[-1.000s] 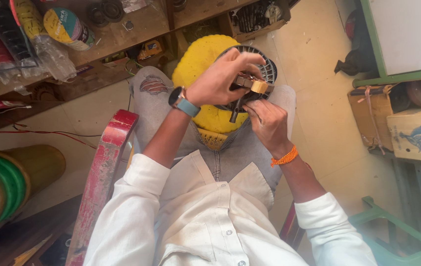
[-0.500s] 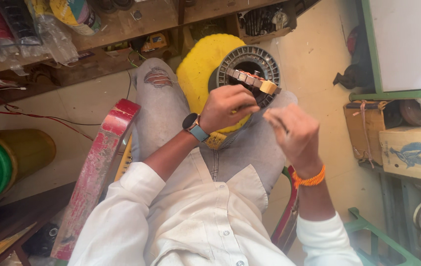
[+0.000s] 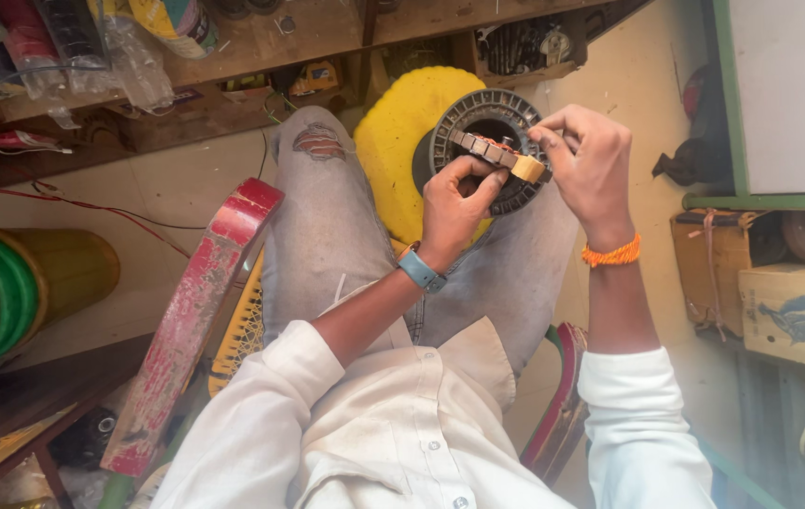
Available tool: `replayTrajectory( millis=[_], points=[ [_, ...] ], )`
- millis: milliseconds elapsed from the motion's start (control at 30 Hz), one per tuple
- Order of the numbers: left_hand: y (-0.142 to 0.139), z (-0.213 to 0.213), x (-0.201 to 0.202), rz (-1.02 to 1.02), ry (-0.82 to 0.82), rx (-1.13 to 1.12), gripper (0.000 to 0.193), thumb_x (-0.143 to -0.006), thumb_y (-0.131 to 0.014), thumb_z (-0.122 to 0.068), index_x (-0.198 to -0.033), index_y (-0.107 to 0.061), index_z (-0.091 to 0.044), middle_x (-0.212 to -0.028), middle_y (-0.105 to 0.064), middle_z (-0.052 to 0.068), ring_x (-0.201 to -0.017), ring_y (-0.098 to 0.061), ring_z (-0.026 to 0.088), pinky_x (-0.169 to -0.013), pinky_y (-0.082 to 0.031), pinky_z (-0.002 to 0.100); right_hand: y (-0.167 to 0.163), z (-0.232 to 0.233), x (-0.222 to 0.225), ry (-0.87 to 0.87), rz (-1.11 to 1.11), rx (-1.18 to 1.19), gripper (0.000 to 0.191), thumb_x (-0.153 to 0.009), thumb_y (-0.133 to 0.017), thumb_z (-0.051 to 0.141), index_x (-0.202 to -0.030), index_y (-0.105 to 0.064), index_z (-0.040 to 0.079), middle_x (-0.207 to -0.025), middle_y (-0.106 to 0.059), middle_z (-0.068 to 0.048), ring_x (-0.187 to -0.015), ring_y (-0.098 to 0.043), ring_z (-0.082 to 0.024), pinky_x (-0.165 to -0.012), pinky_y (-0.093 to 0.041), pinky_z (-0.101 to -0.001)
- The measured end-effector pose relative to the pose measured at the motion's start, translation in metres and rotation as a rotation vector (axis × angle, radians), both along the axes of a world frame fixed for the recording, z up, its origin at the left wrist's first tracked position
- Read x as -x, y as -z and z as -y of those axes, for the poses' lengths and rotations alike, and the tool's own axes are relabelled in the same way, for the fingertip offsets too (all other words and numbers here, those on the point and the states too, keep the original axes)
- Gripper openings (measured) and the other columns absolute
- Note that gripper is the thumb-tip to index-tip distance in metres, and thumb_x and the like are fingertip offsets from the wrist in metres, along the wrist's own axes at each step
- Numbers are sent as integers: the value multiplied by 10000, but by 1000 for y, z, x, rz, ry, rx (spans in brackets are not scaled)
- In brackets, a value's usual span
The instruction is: The person sits in a cluttered workshop and works on a small light-colored block held against a dark circular component resting on a yellow cushion on their lap. They repeatedly press, rotate and reposition the small block with both hands, fitting it against the circular part and adjusting its placement throughout the clip.
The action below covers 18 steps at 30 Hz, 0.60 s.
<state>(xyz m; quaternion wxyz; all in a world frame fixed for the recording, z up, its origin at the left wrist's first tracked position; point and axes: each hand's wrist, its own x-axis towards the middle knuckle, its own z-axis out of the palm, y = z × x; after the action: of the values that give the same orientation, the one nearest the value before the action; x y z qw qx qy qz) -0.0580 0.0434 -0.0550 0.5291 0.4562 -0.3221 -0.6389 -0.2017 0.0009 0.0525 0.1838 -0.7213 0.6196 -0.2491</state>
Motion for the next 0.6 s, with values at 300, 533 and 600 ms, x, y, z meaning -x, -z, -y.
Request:
replayTrajectory(
  millis=[300, 533, 600],
  points=[
    [-24, -5, -5, 507, -192, 338, 170, -890, -818, -108, -942, -663, -61, -948, -638, 47, -809, -593, 183, -727, -493, 317, 49, 2, 24, 231, 112, -126, 113, -941, -780, 91, -950, -760, -19, -633, -609, -41, -589, -524, -44, -550, -412, -246],
    [-37, 40, -38, 719, 67, 1192, 615, -884, -789, -228, -1426, -508, -155, -1223, -654, -17, -1084, -601, 202, -990, -454, 383, 52, -12, 36, 266, 152, -28, 113, -947, -774, 86, -938, -751, -25, -666, -613, 31, -628, -519, -16, -556, -415, -228],
    [-38, 56, -40, 755, 225, 1256, 660, -884, -797, -262, -1471, -515, -160, -1148, -651, -38, -1009, -593, 188, -938, -456, 363, 48, -12, 36, 281, 136, -6, 118, -946, -781, 81, -932, -749, -32, -635, -549, 37, -605, -457, -23, -536, -371, -239]
  ],
)
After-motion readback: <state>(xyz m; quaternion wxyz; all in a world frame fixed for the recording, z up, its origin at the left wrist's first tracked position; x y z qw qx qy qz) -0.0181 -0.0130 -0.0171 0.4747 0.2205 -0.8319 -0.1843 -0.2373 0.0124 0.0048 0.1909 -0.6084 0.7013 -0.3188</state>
